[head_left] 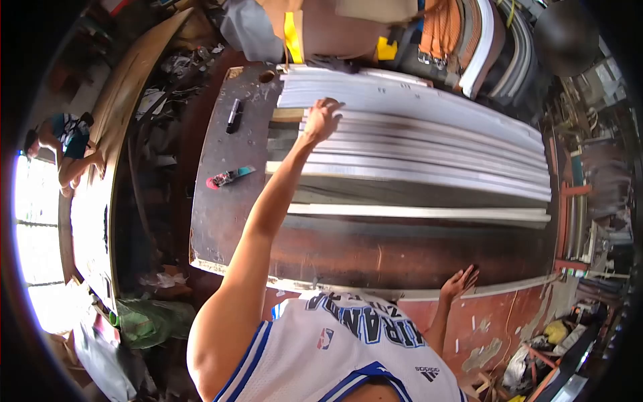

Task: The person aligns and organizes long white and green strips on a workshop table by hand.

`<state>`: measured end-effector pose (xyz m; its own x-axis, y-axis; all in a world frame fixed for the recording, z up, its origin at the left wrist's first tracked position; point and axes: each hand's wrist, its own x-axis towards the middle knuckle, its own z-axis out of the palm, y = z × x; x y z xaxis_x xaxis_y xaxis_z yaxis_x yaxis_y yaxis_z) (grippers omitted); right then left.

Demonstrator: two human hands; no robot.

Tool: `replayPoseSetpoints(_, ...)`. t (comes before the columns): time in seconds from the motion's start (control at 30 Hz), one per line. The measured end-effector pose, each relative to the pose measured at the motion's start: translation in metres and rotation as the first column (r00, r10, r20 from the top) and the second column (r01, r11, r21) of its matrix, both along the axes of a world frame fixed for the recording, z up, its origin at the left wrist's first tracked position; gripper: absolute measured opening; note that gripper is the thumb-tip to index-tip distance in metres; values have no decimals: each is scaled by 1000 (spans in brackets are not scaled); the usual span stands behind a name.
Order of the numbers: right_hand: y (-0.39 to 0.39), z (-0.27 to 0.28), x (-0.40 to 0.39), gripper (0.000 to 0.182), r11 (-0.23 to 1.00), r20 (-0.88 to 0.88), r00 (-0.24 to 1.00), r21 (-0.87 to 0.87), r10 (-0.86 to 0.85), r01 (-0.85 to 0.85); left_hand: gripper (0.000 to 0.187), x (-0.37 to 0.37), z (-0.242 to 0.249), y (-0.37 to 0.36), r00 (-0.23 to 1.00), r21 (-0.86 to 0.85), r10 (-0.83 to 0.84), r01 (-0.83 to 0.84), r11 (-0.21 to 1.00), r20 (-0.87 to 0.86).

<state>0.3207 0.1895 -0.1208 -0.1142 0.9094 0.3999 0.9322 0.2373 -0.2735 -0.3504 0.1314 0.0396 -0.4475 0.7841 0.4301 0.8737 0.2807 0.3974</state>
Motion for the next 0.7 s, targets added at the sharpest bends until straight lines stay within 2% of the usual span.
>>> replayPoseSetpoints(0.03,-3,-2,5,51,1000,0,1000,-11,4,-4,37,6,-1,-14,1000,77,-14,13,997,14)
replayPoseSetpoints(0.1,-6,3,0,51,999,-34,999,-18,-33,32,25,37,23,-53,987,256,-50,10,967,150)
replayPoseSetpoints(0.17,-3,-1,2,51,999,-20,999,-6,-47,47,18,60,22,-101,975,213,-68,22,977,212)
replayPoseSetpoints(0.2,-2,-1,1,51,999,-12,999,-15,-48,48,15,73,24,-128,969,66,-59,44,997,241)
replayPoseSetpoints(0.23,-2,1,0,51,998,-9,998,-22,-57,57,13,89,21,-152,938,5,-53,55,998,344)
replayPoseSetpoints(0.27,-3,3,-2,52,997,-7,998,-28,-68,68,13,104,11,-177,933,-34,-67,85,996,353)
replayPoseSetpoints(0.3,-4,4,-3,52,997,-4,997,-32,-74,73,14,120,9,-195,942,-28,-115,130,991,314)
replayPoseSetpoints(0.33,-3,4,-5,52,997,-17,997,-24,-72,72,19,128,-12,-214,967,-98,-163,184,978,194)
replayPoseSetpoints(0.37,-2,4,-5,52,997,-29,997,-14,-70,69,24,141,-22,-230,971,-168,-125,161,973,205)
replayPoseSetpoints(0.47,-3,10,-9,52,997,-31,997,-38,-70,69,40,173,-32,-256,995,-230,-93,96,968,25)
replayPoseSetpoints(0.5,-2,10,-9,52,997,-40,997,-45,-68,66,40,176,-31,-256,994,-227,-102,106,968,26)
replayPoseSetpoints(0.57,3,9,-10,53,989,-57,993,-113,-101,94,44,183,-27,-253,1000,-217,-20,21,976,4)
replayPoseSetpoints(0.6,4,15,-13,52,991,-98,994,-133,-44,31,46,179,-29,-251,999,-206,-40,39,978,0)
replayPoseSetpoints(0.7,-13,48,-50,45,988,-243,964,-87,105,-129,31,171,-23,-242,995,-194,-93,86,977,-31)
